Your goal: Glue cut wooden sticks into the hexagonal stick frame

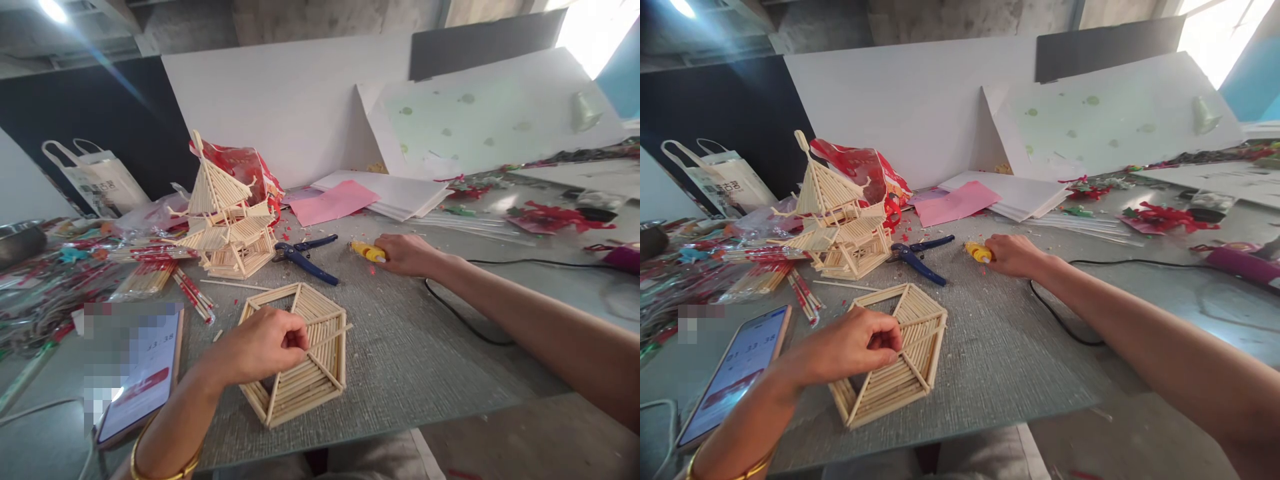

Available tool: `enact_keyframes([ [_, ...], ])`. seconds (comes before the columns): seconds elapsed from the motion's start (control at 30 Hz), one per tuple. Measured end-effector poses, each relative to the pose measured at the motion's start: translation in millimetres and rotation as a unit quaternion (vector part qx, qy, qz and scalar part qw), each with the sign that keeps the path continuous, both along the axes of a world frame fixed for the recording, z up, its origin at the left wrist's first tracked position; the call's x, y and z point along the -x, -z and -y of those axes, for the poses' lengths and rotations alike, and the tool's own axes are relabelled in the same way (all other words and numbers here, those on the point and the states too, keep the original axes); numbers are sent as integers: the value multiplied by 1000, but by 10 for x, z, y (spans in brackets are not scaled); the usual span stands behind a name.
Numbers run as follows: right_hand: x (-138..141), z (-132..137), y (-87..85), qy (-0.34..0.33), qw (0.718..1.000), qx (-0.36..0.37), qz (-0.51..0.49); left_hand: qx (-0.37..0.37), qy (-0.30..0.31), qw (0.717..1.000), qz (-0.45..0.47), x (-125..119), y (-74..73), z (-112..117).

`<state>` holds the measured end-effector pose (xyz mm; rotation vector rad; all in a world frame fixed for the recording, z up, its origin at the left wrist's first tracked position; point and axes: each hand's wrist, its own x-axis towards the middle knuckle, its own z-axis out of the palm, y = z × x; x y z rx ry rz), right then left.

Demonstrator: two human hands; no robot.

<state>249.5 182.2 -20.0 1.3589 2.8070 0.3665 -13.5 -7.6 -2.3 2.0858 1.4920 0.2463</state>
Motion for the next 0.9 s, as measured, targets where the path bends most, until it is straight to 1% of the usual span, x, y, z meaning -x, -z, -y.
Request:
enact_keyframes([
  [0.23,-19,-29,25,0,1000,4,-7,-13,-39,999,34,-24,70,-27],
  [0.4,-10,-11,9,4,1000,2,-6,0,-70,995,68,-31,95,-63],
  [0.5,4,26,-19,-1,1000,7,-8,-2,-83,992,97,-32,85,-77],
  [0.63,-38,49,-63,-13,999,45,16,-7,-107,983,146,-32,32,-67],
  [0.73,-139,51,-125,-18,995,88,32,-15,-135,971,197,-15,-12,-53],
  [0.8,-198,58,-188,-16,994,100,32,-37,-165,955,244,9,-23,-53],
  [0.9,-144,97,-293,-25,998,66,-7,-76,-212,926,303,56,-5,-77],
])
